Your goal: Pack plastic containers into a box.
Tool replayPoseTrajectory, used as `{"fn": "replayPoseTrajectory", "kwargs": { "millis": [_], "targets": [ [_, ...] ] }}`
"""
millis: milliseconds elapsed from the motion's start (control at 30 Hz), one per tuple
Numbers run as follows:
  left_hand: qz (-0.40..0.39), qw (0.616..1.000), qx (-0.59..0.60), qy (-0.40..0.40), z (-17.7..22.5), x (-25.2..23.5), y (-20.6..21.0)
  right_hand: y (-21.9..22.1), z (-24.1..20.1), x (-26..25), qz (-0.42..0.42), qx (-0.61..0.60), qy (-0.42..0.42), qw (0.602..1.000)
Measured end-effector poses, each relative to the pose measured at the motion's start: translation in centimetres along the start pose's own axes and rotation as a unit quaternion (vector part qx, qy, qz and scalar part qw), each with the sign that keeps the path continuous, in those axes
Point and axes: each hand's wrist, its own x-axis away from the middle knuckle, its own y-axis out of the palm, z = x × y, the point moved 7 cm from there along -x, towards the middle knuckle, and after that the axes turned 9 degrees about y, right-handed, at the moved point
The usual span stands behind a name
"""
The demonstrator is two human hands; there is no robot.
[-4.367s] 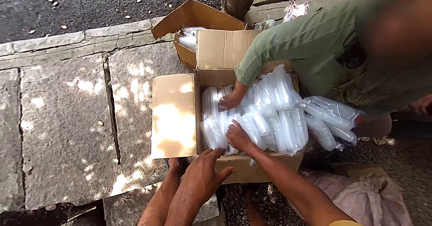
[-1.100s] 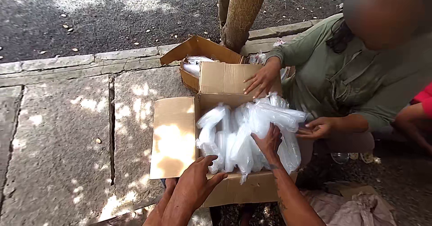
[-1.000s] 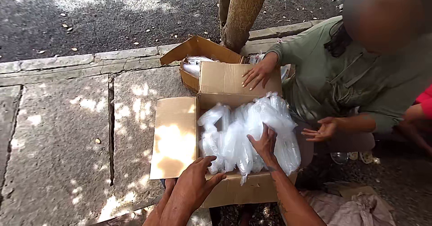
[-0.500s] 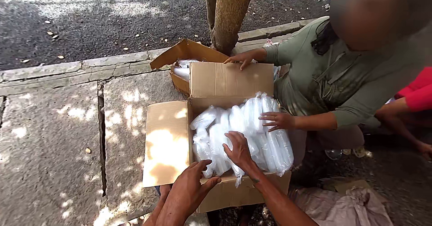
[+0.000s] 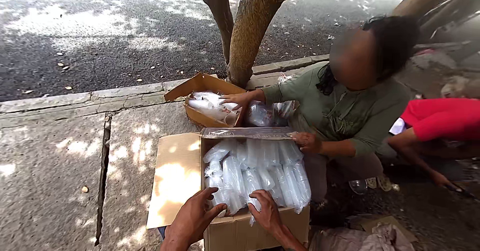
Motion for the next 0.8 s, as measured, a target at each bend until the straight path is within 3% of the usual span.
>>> {"fn": "replayPoseTrajectory", "kwargs": {
  "millis": [333, 800],
  "targets": [
    [0.04, 0.999, 0.019, -0.012, -0.4, 0.2, -2.3, -0.7, -2.1, 7.7, -0.193, 0.006, -0.013, 0.981],
    [0.081, 0.996, 0.046, -0.012, -0.1, 1.2, -2.9, -5.1, -0.8, 8.6, -0.242, 0.047, -0.025, 0.969]
  ]
}}
